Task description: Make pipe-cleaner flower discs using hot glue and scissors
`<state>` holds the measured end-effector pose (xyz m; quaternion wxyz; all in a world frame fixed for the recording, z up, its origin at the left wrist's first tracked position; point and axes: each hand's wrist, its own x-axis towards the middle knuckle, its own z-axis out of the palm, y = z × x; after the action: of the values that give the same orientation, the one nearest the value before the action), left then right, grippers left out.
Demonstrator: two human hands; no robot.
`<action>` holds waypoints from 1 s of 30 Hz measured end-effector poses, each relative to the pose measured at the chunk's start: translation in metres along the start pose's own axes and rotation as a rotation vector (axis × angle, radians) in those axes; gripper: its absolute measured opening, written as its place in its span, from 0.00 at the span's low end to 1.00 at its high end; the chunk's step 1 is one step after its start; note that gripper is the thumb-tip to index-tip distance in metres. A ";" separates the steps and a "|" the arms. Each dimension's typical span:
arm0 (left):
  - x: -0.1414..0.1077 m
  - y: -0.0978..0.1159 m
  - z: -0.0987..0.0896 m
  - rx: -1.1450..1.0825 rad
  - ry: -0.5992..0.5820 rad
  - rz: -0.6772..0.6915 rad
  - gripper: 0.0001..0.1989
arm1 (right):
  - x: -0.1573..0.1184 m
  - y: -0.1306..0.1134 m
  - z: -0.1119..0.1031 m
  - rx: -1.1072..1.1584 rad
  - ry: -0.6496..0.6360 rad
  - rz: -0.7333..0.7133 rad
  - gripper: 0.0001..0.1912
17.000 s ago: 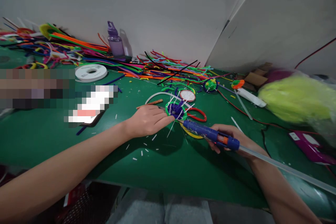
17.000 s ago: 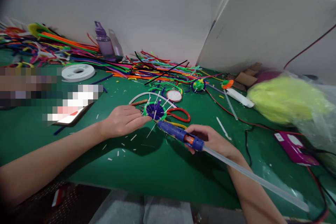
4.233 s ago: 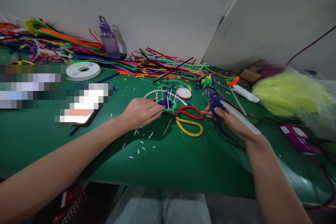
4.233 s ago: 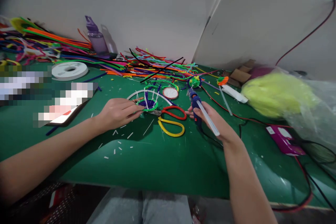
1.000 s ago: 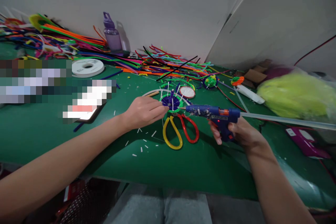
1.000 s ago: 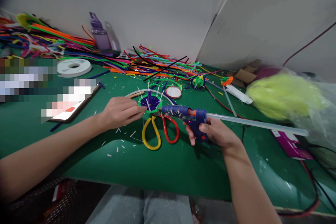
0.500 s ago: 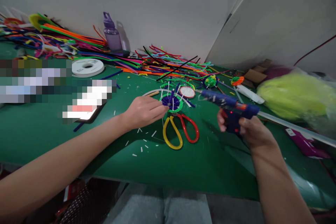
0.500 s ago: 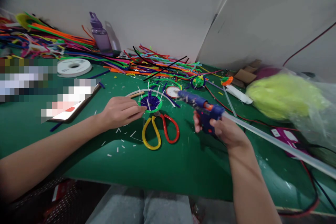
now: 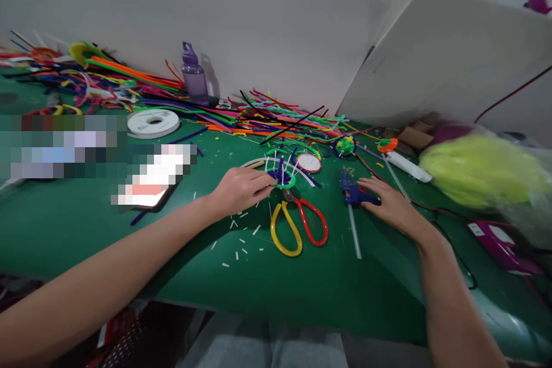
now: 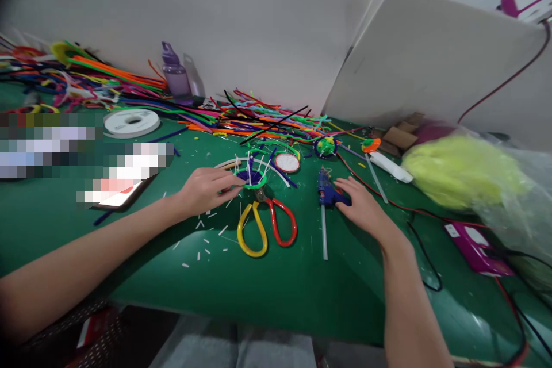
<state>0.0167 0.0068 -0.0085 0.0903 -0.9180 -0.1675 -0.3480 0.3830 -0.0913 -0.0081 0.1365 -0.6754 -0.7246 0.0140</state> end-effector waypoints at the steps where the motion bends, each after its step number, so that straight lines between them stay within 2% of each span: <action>1: 0.000 0.000 0.000 -0.005 -0.001 -0.027 0.06 | 0.004 -0.007 -0.003 -0.018 -0.001 0.007 0.24; 3: 0.000 -0.001 0.001 -0.018 -0.006 -0.086 0.06 | 0.015 -0.025 -0.011 -0.028 0.001 0.002 0.24; 6: 0.000 -0.001 0.001 -0.037 -0.027 -0.151 0.07 | 0.044 -0.058 -0.016 -0.043 -0.019 -0.092 0.18; 9: -0.001 -0.001 0.001 -0.044 -0.061 -0.170 0.08 | 0.078 -0.084 -0.009 -0.144 -0.061 -0.176 0.15; 12: -0.001 -0.002 -0.001 -0.016 -0.122 -0.146 0.08 | 0.105 -0.097 0.003 -0.299 -0.067 -0.214 0.13; 15: -0.001 -0.003 -0.002 0.013 -0.208 -0.136 0.09 | 0.119 -0.101 0.012 -0.427 -0.095 -0.253 0.10; 19: -0.001 -0.004 -0.002 0.013 -0.270 -0.132 0.10 | 0.121 -0.100 0.018 -0.487 -0.067 -0.306 0.10; 26: -0.003 -0.006 -0.001 0.017 -0.237 -0.089 0.09 | 0.123 -0.093 0.023 -0.412 -0.034 -0.340 0.09; 30: -0.005 -0.006 -0.001 0.018 -0.183 -0.110 0.08 | 0.123 -0.088 0.010 -0.197 0.059 -0.279 0.07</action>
<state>0.0104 0.0112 -0.0106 0.0637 -0.9345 -0.2282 -0.2658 0.2887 0.0231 0.0220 0.0917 -0.5784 -0.8049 -0.0959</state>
